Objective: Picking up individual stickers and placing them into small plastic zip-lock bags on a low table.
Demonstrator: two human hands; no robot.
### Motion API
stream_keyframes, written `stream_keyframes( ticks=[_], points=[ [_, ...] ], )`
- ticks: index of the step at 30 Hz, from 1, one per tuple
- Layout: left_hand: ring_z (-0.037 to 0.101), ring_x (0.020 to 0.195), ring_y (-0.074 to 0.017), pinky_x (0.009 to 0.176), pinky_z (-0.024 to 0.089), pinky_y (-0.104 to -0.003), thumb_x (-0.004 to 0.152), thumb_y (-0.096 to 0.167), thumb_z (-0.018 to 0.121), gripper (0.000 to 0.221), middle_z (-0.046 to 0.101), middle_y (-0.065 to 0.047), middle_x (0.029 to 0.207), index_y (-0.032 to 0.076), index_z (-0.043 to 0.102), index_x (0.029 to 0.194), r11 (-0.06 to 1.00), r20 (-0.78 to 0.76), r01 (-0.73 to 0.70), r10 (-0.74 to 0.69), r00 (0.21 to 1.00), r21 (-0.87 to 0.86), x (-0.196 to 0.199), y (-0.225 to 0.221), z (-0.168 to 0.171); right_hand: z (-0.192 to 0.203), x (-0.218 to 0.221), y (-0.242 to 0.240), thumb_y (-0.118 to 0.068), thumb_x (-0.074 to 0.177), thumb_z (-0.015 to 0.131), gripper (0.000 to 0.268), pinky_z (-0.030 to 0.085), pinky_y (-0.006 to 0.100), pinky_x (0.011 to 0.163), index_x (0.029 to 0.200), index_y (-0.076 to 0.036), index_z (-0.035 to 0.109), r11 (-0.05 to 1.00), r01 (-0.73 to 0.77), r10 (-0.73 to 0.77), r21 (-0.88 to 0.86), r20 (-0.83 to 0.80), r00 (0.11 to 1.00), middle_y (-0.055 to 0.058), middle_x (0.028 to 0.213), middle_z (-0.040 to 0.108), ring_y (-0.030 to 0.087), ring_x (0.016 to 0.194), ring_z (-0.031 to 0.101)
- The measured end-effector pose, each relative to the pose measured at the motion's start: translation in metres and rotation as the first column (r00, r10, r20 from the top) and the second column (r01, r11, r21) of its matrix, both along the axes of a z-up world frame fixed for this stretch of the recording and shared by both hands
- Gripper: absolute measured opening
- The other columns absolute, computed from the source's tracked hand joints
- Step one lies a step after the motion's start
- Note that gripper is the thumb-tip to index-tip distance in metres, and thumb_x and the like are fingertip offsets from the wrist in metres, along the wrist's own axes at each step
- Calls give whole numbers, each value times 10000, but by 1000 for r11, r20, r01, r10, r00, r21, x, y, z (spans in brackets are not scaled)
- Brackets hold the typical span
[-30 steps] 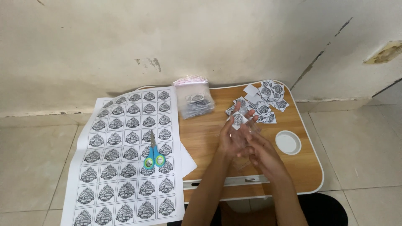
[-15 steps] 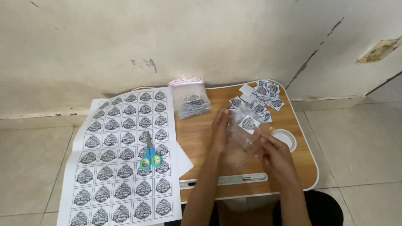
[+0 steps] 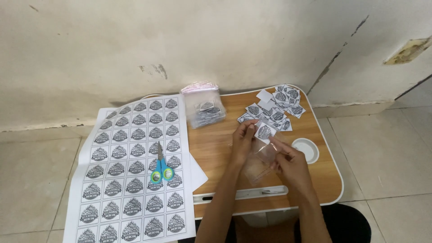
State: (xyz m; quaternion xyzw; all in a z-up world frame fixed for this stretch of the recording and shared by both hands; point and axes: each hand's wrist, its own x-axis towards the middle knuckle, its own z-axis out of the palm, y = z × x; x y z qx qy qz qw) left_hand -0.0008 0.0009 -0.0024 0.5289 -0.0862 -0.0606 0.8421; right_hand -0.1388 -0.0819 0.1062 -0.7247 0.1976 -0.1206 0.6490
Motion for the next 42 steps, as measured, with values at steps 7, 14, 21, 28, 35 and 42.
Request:
stream_keyframes(
  ticks=[7,14,21,28,35,42],
  points=[
    [570,944,-144,858,480,-271,1046,102,522,252,679,-83,1013,53,738,1168,999,42,39,-39,998,6,-8,3,11,-9,2,-13,37,821,536,614,477,322,523,1410,-83,659,992,-123,122,3,-89,989,210,634,647,222,569,592],
    [549,926,-110,844,469,-262,983,88,647,272,631,-41,973,65,716,1244,999,41,45,-44,998,-25,-15,-1,16,5,7,-7,19,777,542,606,452,298,475,1368,-21,667,995,-99,100,21,-56,993,210,601,671,220,498,624],
    [585,948,-78,862,516,-234,974,80,667,332,611,-3,1046,90,665,1306,978,-242,-10,-42,969,-209,-18,5,29,1,-1,-5,3,904,559,313,514,303,576,1112,-76,779,964,246,-240,-97,68,968,134,935,714,188,659,615],
    [668,925,-131,835,608,-259,984,64,642,395,658,-24,1098,85,606,1377,824,-416,-84,-193,889,-561,7,3,-7,-5,-4,0,-119,1029,622,305,450,332,744,1325,-46,610,876,448,-398,-178,256,881,138,1186,564,224,921,570],
    [720,828,-171,831,595,-323,954,325,721,164,734,9,1037,243,686,1092,711,-426,-29,-387,818,-703,16,3,-25,-5,-5,10,-235,1045,589,387,524,375,873,1406,-102,630,971,222,-212,-92,109,971,161,1163,691,254,1065,643],
    [710,761,-189,816,590,-332,963,435,678,240,722,20,969,238,701,1097,690,-413,6,-440,797,-723,2,8,-1,-23,-4,8,-159,1023,651,270,557,445,865,1264,-83,744,946,203,-175,-254,129,976,195,1052,765,292,963,711]
  ],
)
